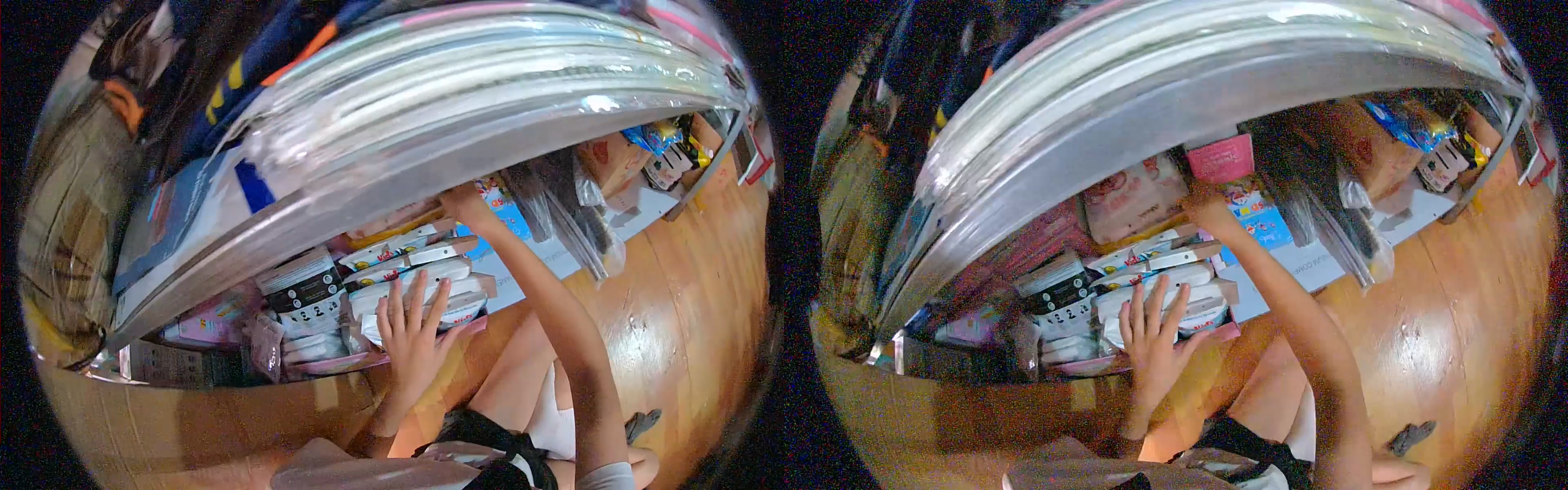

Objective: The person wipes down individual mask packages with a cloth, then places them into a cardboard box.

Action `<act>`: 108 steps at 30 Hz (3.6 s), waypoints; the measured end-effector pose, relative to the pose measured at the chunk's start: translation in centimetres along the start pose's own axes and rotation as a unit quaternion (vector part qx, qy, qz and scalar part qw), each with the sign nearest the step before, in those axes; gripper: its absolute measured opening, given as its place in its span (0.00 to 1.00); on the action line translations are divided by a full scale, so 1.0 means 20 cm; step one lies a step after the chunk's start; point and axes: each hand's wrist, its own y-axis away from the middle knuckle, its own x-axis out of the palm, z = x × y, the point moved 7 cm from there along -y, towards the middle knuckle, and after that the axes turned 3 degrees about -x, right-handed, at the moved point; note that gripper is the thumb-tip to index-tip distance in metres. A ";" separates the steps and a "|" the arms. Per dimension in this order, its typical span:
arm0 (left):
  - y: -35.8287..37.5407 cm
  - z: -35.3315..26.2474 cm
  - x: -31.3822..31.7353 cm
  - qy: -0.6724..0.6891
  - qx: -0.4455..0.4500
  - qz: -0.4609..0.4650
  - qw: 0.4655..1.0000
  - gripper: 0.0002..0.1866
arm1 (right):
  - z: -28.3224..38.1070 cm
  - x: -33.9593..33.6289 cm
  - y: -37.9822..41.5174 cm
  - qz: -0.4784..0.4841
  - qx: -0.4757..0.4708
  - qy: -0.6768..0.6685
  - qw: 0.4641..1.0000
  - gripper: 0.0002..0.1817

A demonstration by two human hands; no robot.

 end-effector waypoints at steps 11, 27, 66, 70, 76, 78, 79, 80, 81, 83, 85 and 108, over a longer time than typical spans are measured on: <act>0.03 0.01 0.00 -0.003 0.013 0.001 1.000 0.36 | -0.34 -0.30 0.22 0.094 0.351 -0.423 0.830 0.23; -0.04 0.03 -0.09 0.114 -0.021 0.071 0.991 0.46 | -0.63 -0.73 0.48 0.077 0.470 -0.507 0.719 0.23; -1.36 0.97 0.51 -0.074 -0.093 0.043 0.992 0.44 | 0.37 -1.32 3.18 -0.064 0.775 -0.410 0.476 0.15; -1.34 0.98 0.55 -0.084 -0.087 0.000 0.993 0.36 | 0.38 -1.35 3.22 -0.085 0.789 -0.383 0.472 0.15; -1.35 0.92 0.56 -0.105 -0.080 -0.050 0.990 0.24 | 0.36 -1.34 3.24 -0.084 0.804 -0.374 0.455 0.14; -1.37 0.89 0.56 -0.109 -0.076 -0.059 0.989 0.20 | 0.37 -1.34 3.24 -0.086 0.808 -0.366 0.454 0.14; -1.38 0.88 0.56 -0.111 -0.075 -0.063 0.989 0.18 | 0.38 -1.35 3.24 -0.085 0.810 -0.363 0.453 0.14; -1.39 0.86 0.54 -0.115 -0.073 -0.065 0.989 0.16 | 0.37 -1.35 3.23 -0.083 0.805 -0.366 0.460 0.14; -1.40 0.85 0.53 -0.116 -0.070 -0.069 0.988 0.15 | 0.38 -1.37 3.19 -0.082 0.800 -0.369 0.466 0.14; -1.45 0.81 0.49 -0.127 -0.065 -0.073 0.987 0.12 | 0.38 -1.36 3.18 -0.081 0.789 -0.373 0.481 0.14; -1.53 0.80 0.46 -0.145 -0.058 -0.079 0.985 0.12 | 0.37 -1.34 3.22 -0.076 0.777 -0.375 0.499 0.14; -0.98 -0.01 -0.60 -0.133 0.081 -0.144 0.977 0.33 | 0.34 -1.26 3.30 -0.060 0.732 -0.347 0.583 0.13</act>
